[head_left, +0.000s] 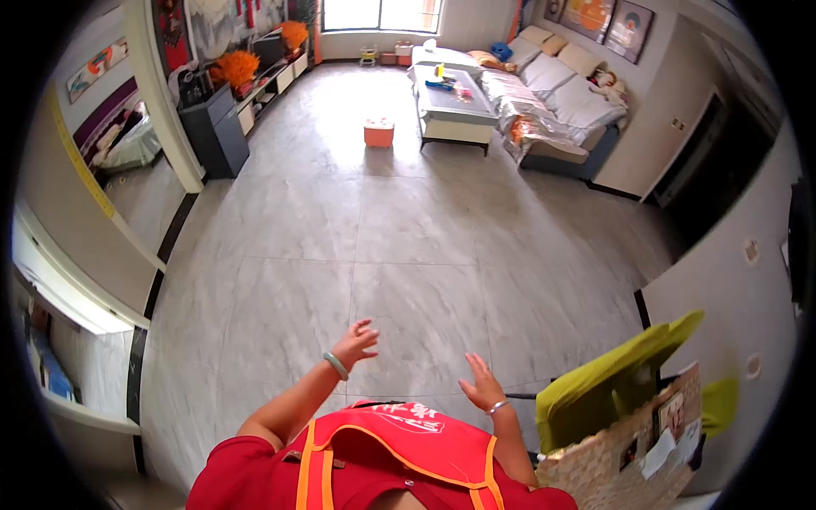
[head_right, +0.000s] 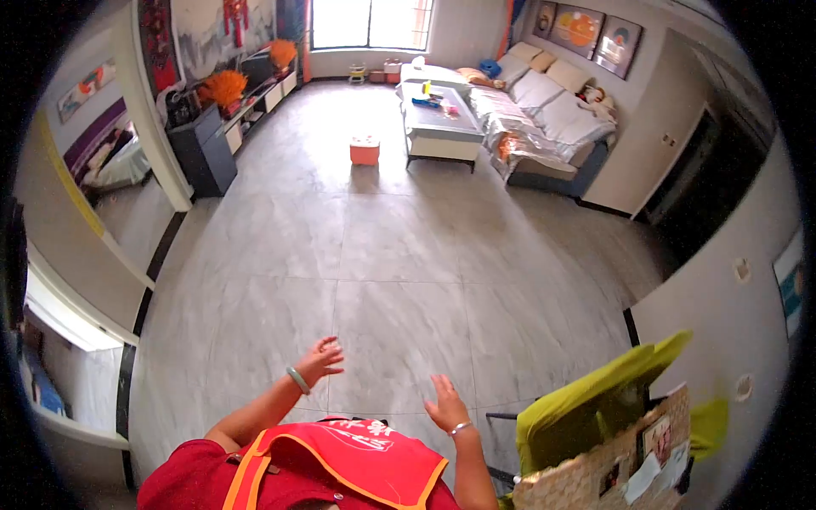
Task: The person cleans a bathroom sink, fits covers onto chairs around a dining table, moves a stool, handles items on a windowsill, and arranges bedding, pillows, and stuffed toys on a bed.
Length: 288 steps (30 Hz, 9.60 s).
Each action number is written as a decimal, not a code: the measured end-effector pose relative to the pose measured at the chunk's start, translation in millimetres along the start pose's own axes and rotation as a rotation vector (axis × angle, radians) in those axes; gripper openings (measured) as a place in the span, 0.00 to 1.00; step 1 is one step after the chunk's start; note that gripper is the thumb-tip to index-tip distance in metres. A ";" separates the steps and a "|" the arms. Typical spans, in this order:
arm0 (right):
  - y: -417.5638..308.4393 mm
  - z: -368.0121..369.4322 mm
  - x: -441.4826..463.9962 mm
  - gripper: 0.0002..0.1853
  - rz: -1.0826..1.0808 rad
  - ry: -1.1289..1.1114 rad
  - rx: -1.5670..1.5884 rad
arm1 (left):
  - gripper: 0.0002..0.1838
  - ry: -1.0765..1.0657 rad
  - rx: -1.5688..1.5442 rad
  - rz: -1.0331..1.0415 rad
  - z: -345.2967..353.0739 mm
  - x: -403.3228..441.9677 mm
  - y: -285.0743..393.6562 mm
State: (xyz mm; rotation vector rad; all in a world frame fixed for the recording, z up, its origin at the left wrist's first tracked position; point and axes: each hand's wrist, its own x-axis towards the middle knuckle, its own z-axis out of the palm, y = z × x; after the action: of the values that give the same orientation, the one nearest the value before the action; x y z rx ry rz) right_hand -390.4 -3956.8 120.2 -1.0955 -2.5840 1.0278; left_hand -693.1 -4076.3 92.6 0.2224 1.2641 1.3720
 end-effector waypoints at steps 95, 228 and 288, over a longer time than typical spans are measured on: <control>135.8 85.8 1929.6 0.29 0.764 -0.308 0.424 | 0.31 0.397 0.028 -0.642 -416.4 1604.5 865.8; -96.3 -449.8 3624.1 0.27 0.113 -0.209 1.564 | 0.26 -0.031 -0.375 0.198 -511.8 2761.3 2168.6; 112.0 -290.2 4332.5 0.32 0.475 0.180 0.837 | 0.33 0.290 -0.125 -0.516 -625.0 3554.0 2332.4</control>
State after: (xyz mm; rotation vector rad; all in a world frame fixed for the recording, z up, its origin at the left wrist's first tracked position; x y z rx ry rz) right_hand -3339.6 -789.3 -249.7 -1.4398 -1.4816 1.7654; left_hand -3557.7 -894.8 -274.0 -0.3808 1.3465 1.0484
